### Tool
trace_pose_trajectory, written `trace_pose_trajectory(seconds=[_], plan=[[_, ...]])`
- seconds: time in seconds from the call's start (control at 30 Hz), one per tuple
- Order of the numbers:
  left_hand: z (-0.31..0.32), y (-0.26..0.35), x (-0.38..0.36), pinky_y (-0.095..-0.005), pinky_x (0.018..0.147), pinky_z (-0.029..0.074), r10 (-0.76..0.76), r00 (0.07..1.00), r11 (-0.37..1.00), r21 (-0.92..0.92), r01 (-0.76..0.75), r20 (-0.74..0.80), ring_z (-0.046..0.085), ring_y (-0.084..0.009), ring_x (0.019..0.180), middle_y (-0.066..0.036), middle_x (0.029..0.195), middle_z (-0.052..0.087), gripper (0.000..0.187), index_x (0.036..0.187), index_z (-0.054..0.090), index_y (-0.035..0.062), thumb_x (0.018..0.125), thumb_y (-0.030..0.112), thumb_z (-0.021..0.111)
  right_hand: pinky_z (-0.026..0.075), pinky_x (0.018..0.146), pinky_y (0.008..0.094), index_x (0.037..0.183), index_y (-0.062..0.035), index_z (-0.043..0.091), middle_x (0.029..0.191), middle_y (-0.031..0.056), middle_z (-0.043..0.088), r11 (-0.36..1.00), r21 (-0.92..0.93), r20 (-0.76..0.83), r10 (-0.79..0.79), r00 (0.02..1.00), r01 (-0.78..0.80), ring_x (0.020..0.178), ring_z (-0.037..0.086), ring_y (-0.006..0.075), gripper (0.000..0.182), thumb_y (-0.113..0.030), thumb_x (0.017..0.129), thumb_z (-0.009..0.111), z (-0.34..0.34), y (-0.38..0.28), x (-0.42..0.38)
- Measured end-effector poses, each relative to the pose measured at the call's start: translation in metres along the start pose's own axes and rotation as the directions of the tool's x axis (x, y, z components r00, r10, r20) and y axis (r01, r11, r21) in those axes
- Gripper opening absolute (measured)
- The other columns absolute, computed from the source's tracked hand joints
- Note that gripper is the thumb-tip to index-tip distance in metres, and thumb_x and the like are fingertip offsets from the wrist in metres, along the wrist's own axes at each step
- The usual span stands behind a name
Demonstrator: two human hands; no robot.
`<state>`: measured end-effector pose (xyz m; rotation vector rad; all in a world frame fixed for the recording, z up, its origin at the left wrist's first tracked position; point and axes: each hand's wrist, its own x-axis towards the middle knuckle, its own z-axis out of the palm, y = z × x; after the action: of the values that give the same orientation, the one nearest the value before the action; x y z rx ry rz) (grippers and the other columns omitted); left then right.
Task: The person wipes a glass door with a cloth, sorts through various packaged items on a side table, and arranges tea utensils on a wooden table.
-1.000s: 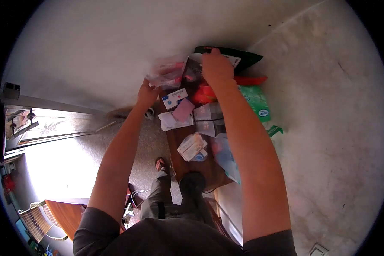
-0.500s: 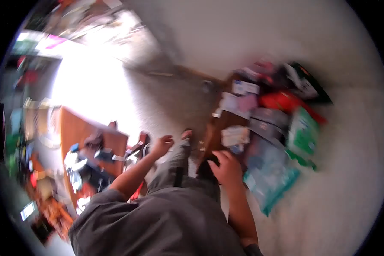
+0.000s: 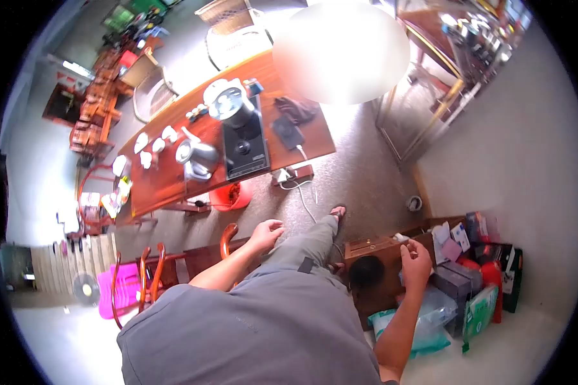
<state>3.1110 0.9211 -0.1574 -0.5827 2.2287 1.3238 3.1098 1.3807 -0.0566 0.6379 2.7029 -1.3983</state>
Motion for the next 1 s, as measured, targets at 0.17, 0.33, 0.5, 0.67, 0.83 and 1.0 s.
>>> trace_pose_trajectory(seconds=[0.17,0.33,0.5,0.67,0.83,1.0], plan=[[-0.048,-0.072,-0.009,-0.0352,0.096,0.052,0.019,0.973,0.981,-0.184,-0.063,-0.23,0.067,-0.0237,0.109,-0.017,0.118,0.071,0.043,0.125,0.065,-0.0012,0.091,0.023,0.071,0.054,0.078,0.0335,0.11,0.0012,0.07,0.092,0.0086,0.072,0.989,-0.05,0.138,-0.128,0.982,0.136,0.082,0.067,0.0186,0.03,-0.018,0.087,0.076,0.06,-0.005,-0.025],[-0.082,-0.086,0.004,-0.0329,0.09,0.053,-0.03,0.925,0.979,-0.197,-0.049,-0.379,0.067,-0.019,0.1,-0.013,0.11,0.072,0.039,0.124,0.064,-0.0027,0.092,0.02,0.069,0.055,0.079,0.0353,0.107,0.0015,0.071,0.093,0.0145,0.074,0.995,-0.043,0.392,-0.068,0.918,0.092,0.086,0.072,0.0243,0.033,-0.021,0.083,0.076,0.12,-0.011,-0.056],[-0.13,-0.084,0.02,-0.0366,0.097,0.052,-0.136,0.918,0.99,-0.079,0.115,-0.372,0.068,-0.026,0.112,-0.018,0.12,0.07,0.047,0.127,0.063,-0.001,0.089,0.026,0.069,0.056,0.082,0.0363,0.11,0.0014,0.071,0.098,0.0164,0.075,0.977,-0.202,0.418,0.017,0.908,0.075,0.089,0.072,0.026,0.036,-0.023,0.084,0.075,0.151,-0.043,-0.053],[-0.173,-0.173,0.061,-0.0411,0.1,0.052,-0.198,0.92,0.956,0.141,0.258,-0.338,0.066,-0.0331,0.115,-0.023,0.122,0.068,0.056,0.127,0.064,0.0022,0.082,0.034,0.071,0.056,0.082,0.0366,0.112,0.0008,0.071,0.097,0.0166,0.075,0.965,-0.255,0.371,0.037,0.928,0.063,0.089,0.072,0.0271,0.036,-0.023,0.084,0.075,0.191,-0.095,-0.012],[-0.221,-0.235,0.074,-0.0398,0.099,0.052,-0.334,0.9,0.932,0.047,0.36,-0.281,0.067,-0.0309,0.112,-0.021,0.119,0.069,0.056,0.129,0.063,0.0002,0.084,0.033,0.073,0.054,0.081,0.0363,0.119,-0.0037,0.068,0.097,0.0143,0.073,0.933,-0.29,0.331,-0.109,0.937,0.211,0.087,0.069,0.0259,0.041,-0.023,0.083,0.075,0.256,-0.144,0.046],[-0.253,-0.236,0.063,-0.0374,0.097,0.053,-0.435,0.841,0.899,-0.211,0.384,-0.322,0.068,-0.029,0.111,-0.02,0.116,0.071,0.052,0.128,0.061,-0.0026,0.088,0.029,0.072,0.052,0.09,0.0427,0.123,-0.0094,0.068,0.112,0.0182,0.067,0.831,-0.367,0.402,-0.264,0.877,0.418,0.104,0.064,0.036,0.044,-0.025,0.082,0.075,0.309,-0.226,0.112]])
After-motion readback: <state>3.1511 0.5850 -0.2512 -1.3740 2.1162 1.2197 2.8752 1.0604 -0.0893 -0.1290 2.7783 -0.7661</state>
